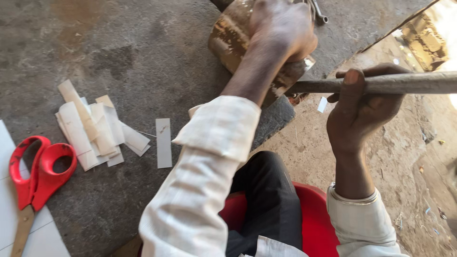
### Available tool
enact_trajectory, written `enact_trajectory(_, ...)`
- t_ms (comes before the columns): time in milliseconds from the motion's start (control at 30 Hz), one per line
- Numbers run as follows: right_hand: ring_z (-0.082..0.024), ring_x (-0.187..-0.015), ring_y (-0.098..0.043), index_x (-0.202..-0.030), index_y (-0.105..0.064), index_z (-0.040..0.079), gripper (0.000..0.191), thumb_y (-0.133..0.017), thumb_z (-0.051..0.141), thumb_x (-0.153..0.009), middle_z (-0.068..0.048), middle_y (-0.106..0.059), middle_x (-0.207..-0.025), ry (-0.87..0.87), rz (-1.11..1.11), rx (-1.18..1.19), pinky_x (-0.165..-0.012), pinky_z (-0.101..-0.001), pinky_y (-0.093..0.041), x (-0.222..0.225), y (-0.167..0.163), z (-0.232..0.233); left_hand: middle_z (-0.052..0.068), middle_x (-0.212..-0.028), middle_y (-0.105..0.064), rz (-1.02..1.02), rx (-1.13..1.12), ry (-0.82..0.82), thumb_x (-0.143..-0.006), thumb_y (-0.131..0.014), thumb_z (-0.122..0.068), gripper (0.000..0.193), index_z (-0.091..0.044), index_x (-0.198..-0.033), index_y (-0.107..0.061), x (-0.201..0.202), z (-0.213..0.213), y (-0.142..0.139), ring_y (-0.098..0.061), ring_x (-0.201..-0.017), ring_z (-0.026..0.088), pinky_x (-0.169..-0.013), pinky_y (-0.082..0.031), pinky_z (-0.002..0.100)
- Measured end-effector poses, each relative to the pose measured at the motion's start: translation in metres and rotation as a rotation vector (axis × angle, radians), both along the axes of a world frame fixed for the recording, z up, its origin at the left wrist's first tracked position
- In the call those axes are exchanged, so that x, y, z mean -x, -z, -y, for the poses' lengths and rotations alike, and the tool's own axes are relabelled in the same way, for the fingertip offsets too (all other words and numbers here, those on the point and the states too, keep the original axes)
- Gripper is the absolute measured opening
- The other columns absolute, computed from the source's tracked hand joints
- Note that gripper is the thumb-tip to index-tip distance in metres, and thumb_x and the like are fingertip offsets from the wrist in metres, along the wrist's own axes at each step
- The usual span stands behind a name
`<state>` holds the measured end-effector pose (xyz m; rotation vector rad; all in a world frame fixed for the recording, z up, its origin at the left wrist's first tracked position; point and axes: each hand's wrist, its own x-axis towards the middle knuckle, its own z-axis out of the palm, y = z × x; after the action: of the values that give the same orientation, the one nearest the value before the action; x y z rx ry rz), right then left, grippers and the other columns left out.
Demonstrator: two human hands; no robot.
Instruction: The person sits at a stone workbench, cuts small strips from a sheet of white paper with scissors, folds and rolls the strips by hand, and inserts the rolled pieces into a brass cylinder mold on the bench, at one point using a metal rod to press the material inside the mold.
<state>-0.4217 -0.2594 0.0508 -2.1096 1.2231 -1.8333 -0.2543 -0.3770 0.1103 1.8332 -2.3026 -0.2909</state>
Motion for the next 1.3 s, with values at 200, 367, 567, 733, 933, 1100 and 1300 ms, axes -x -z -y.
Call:
enact_trajectory(200,-0.016,-0.077,-0.07,-0.123,-0.041,-0.003,0.033,-0.063,0.02,-0.122,-0.012,-0.063,-0.099,-0.142,-0.053,-0.059,-0.061,-0.0245,-0.061,0.014,-0.015,-0.013,0.008,-0.086,-0.075,-0.162,0.134,-0.141,-0.085,-0.068,-0.041,0.03,-0.018,-0.101,-0.076,-0.003,-0.013,0.012,-0.073,-0.076,0.018,-0.078,-0.055,0.036)
enact_trajectory(367,-0.017,-0.075,-0.07,-0.122,-0.046,-0.005,0.033,-0.065,0.021,-0.12,-0.014,-0.065,-0.097,-0.152,-0.123,-0.13,-0.062,-0.0247,-0.06,0.01,-0.014,-0.02,0.009,-0.084,-0.075,-0.132,0.265,-0.215,-0.086,-0.072,-0.04,0.021,-0.019,-0.086,-0.079,-0.007,-0.027,0.017,-0.071,-0.084,0.018,-0.1,-0.049,0.041)
enact_trajectory(567,-0.017,-0.075,-0.07,-0.121,-0.048,-0.007,0.033,-0.066,0.02,-0.119,-0.015,-0.067,-0.095,-0.128,-0.226,-0.108,-0.063,-0.0246,-0.059,-0.007,-0.019,-0.019,0.007,-0.076,-0.073,-0.313,0.16,-0.267,-0.086,-0.071,-0.041,0.025,-0.016,-0.088,-0.076,-0.005,-0.026,0.015,-0.072,-0.066,0.016,-0.059,-0.061,0.037)
enact_trajectory(733,-0.016,-0.071,-0.07,-0.119,-0.052,-0.006,0.027,-0.065,0.018,-0.12,-0.014,-0.068,-0.093,-0.134,-0.212,-0.116,-0.059,-0.0235,-0.058,-0.008,-0.034,-0.024,0.006,-0.074,-0.073,-0.341,0.337,-0.295,-0.08,-0.072,-0.038,0.02,-0.018,-0.083,-0.075,0.004,-0.018,0.02,-0.071,-0.067,0.016,-0.067,-0.057,0.037)
enact_trajectory(933,-0.018,-0.073,-0.072,-0.12,-0.054,-0.009,0.033,-0.071,0.019,-0.119,-0.016,-0.068,-0.091,-0.136,-0.302,-0.131,-0.059,-0.0248,-0.06,-0.016,-0.031,-0.018,0.006,-0.069,-0.072,-0.369,0.371,-0.282,-0.079,-0.072,-0.033,0.014,-0.019,-0.075,-0.073,0.003,-0.021,0.026,-0.069,-0.067,0.017,-0.078,-0.052,0.038)
enact_trajectory(1100,-0.017,-0.073,-0.072,-0.121,-0.054,-0.005,0.033,-0.069,0.024,-0.117,-0.015,-0.069,-0.092,-0.158,-0.34,-0.084,-0.06,-0.0239,-0.058,-0.005,-0.043,-0.026,0.005,-0.066,-0.071,-0.403,0.409,-0.286,-0.078,-0.072,-0.029,0.013,-0.02,-0.069,-0.072,0.002,-0.024,0.027,-0.068,-0.067,0.017,-0.087,-0.047,0.038)
enact_trajectory(1300,-0.018,-0.073,-0.07,-0.113,-0.057,-0.007,0.032,-0.072,0.022,-0.118,-0.014,-0.068,-0.091,-0.032,-0.572,-0.044,-0.065,-0.0251,-0.055,-0.013,-0.04,-0.028,0.005,-0.061,-0.07,-0.455,0.445,-0.284,-0.077,-0.072,-0.024,0.016,-0.022,-0.061,-0.07,-0.003,-0.027,0.028,-0.067,-0.068,0.017,-0.099,-0.042,0.039)
